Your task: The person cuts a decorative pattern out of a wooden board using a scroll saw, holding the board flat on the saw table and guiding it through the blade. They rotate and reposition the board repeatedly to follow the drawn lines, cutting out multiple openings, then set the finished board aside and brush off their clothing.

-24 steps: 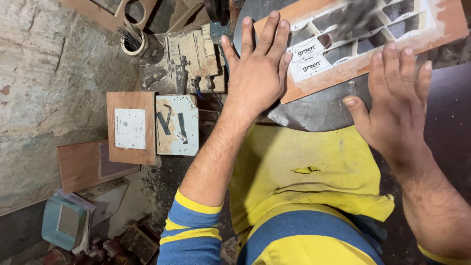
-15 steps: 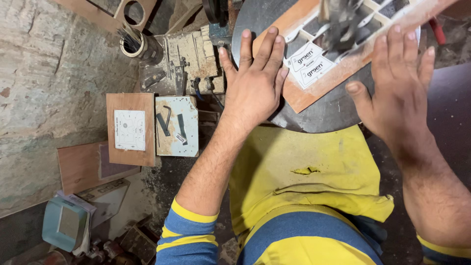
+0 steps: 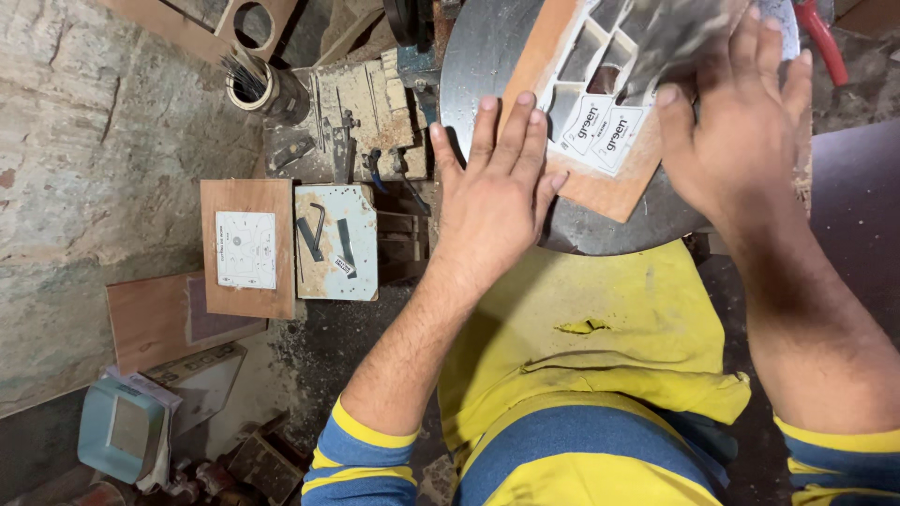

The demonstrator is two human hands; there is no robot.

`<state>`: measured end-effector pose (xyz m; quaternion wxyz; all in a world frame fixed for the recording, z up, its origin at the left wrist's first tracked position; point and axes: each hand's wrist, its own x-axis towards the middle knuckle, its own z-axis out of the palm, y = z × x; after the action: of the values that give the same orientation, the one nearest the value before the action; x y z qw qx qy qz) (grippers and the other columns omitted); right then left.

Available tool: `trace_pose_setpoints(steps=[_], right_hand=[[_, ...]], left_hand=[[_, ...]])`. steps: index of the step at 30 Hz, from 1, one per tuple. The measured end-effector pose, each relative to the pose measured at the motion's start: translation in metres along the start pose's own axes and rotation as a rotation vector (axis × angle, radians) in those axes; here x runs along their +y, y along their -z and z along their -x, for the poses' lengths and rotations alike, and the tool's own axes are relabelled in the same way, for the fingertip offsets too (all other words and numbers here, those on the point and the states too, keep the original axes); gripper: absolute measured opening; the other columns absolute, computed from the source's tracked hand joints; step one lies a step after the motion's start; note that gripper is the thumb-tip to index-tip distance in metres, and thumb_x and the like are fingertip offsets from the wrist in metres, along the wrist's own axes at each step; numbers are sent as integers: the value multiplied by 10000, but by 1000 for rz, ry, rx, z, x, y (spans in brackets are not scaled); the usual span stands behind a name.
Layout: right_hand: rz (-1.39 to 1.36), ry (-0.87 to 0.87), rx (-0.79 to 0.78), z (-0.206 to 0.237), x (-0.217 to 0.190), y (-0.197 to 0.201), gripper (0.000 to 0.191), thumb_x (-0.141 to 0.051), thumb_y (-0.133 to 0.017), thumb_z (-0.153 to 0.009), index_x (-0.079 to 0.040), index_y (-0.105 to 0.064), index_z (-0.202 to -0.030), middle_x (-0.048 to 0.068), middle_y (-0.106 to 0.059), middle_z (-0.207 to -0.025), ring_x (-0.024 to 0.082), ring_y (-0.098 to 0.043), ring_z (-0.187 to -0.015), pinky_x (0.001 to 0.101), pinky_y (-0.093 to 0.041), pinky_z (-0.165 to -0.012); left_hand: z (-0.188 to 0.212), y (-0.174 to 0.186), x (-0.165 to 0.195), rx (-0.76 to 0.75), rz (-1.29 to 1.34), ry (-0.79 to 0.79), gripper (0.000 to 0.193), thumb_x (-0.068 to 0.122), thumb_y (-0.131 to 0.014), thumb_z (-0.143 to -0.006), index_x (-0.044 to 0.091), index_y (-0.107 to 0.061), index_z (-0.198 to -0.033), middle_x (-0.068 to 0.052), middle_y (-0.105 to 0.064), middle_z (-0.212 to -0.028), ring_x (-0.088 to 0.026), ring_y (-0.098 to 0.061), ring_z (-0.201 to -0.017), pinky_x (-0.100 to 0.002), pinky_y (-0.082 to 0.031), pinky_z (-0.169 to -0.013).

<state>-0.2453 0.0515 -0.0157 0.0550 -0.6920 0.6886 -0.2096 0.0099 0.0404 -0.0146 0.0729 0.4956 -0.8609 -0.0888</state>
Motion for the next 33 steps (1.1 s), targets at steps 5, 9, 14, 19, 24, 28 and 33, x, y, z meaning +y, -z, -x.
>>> trace_pose_setpoints(steps=[5, 9, 14, 19, 24, 28, 33], right_hand=[[-141, 121, 93, -20, -4, -5, 558, -199, -524, -1030, 115, -451, -1485, 381, -430, -1533, 531, -312, -1505, 702, -149, -1189], [-98, 128, 18, -21, -2, -2, 441, -150, -545, -1051, 46, -530, -1446, 329, -529, -1448, 506, -360, -1513, 682, -163, -1221], [-104, 139, -16, -26, 3, -1, 512, -159, -566, -985, 58, -516, -1445, 315, -573, -1413, 456, -432, -1460, 678, -139, -1242], [209, 53, -250, -30, 4, -4, 220, -193, -509, -1159, -63, -681, -1200, 170, -711, -1187, 289, -544, -1382, 525, -132, -1367], [154, 164, -134, -29, 10, -7, 191, -153, -553, -1133, -26, -669, -1215, 175, -718, -1146, 337, -563, -1338, 564, -165, -1321], [128, 197, -47, -29, 15, -15, 197, -150, -580, -1104, -9, -680, -1200, 188, -714, -1175, 358, -571, -1330, 587, -177, -1292], [163, 203, -39, -29, 21, -19, 152, -139, -606, -1061, -33, -714, -1047, 177, -707, -1062, 354, -605, -1273, 562, -207, -1285]], left_hand=[[6, -6, 10, 36, 25, -25, 695, 510, -494, -1058, 31, -414, -1556, -144, -320, -1666, -320, -260, -1571, -748, -88, -1229], [8, -2, 12, 33, 109, -40, 746, 534, -520, -1054, 60, -363, -1608, -132, -291, -1700, -310, -235, -1605, -667, -120, -1305], [0, 5, 7, -17, 83, -159, 731, 585, -571, -1008, 239, -352, -1614, -67, -232, -1701, -331, -156, -1593, -668, -125, -1270], [-1, 5, 4, 26, 135, -197, 766, 612, -605, -997, 257, -343, -1623, -65, -228, -1719, -346, -155, -1611, -616, -167, -1309], [-2, 4, 1, -3, 193, -195, 931, 675, -663, -881, 209, -327, -1614, -66, -234, -1705, -354, -164, -1598, -601, -172, -1302], [-5, 5, 1, 36, 186, -207, 964, 681, -673, -881, 195, -308, -1629, -68, -228, -1712, -357, -163, -1605, -594, -174, -1315], [-7, 6, 0, 18, 177, -208, 972, 685, -678, -883, 199, -299, -1635, -56, -219, -1718, -351, -156, -1612, -586, -172, -1325]])
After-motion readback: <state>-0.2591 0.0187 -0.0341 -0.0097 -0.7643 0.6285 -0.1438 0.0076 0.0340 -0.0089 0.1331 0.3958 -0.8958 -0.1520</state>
